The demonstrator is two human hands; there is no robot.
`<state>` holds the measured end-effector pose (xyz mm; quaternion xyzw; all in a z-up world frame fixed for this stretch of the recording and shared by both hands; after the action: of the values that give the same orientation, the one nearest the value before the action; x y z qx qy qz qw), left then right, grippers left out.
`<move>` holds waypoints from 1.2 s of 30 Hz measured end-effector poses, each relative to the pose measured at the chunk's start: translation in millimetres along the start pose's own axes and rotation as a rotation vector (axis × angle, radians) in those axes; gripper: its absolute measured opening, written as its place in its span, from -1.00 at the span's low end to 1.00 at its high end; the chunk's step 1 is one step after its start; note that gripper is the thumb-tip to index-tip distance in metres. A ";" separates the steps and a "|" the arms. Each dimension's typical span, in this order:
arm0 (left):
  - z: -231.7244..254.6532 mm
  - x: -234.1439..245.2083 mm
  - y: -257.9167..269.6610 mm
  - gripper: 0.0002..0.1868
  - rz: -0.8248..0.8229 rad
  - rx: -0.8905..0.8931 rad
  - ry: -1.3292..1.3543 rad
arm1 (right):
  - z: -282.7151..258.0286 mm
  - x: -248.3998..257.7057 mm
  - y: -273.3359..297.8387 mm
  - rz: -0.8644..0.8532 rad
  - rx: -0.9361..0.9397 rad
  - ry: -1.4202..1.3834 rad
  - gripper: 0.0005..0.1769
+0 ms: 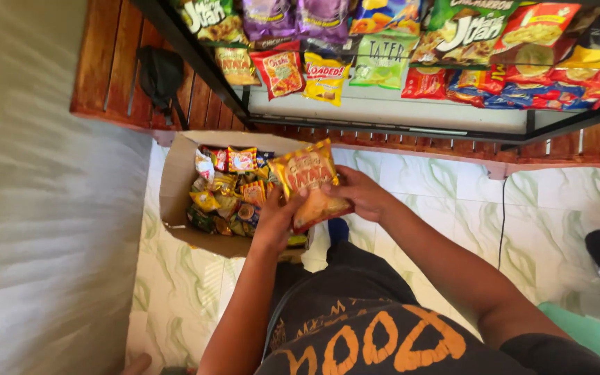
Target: Organizing and stocking snack bags from a cardboard box into a glass display cabinet.
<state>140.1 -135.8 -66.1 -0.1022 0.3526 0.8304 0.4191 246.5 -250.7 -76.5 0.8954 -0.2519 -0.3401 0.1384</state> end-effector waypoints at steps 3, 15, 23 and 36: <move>3.8 0.5 5.8 -0.44 -0.069 -0.041 -0.025 | 15.6 6.4 -2.3 0.059 -0.007 0.025 -0.35; 10.2 52.5 3.1 -0.57 -0.118 -0.049 0.030 | 35.9 -33.4 1.4 0.121 0.076 -0.145 -0.46; 6.3 34.6 21.6 -0.40 -0.210 -0.023 -0.091 | 48.9 -38.1 38.4 0.230 0.065 -0.105 -0.33; 13.6 -30.2 -7.1 -0.26 -0.266 -0.117 -0.140 | 29.2 33.7 72.6 0.543 0.150 -0.126 -0.48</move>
<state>166.2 -142.6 -45.7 -0.1140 0.2569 0.7917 0.5424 222.5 -332.0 -85.6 0.7801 -0.5149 -0.3260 0.1416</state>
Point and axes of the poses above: each hand's wrist, its own y-axis away from the middle knuckle, its own x-axis out of the back of the hand, z = x × y, the point moved 10 cm from there along -y, towards the middle knuckle, and after that the axes turned 7 degrees about y, right-handed, at the moved point
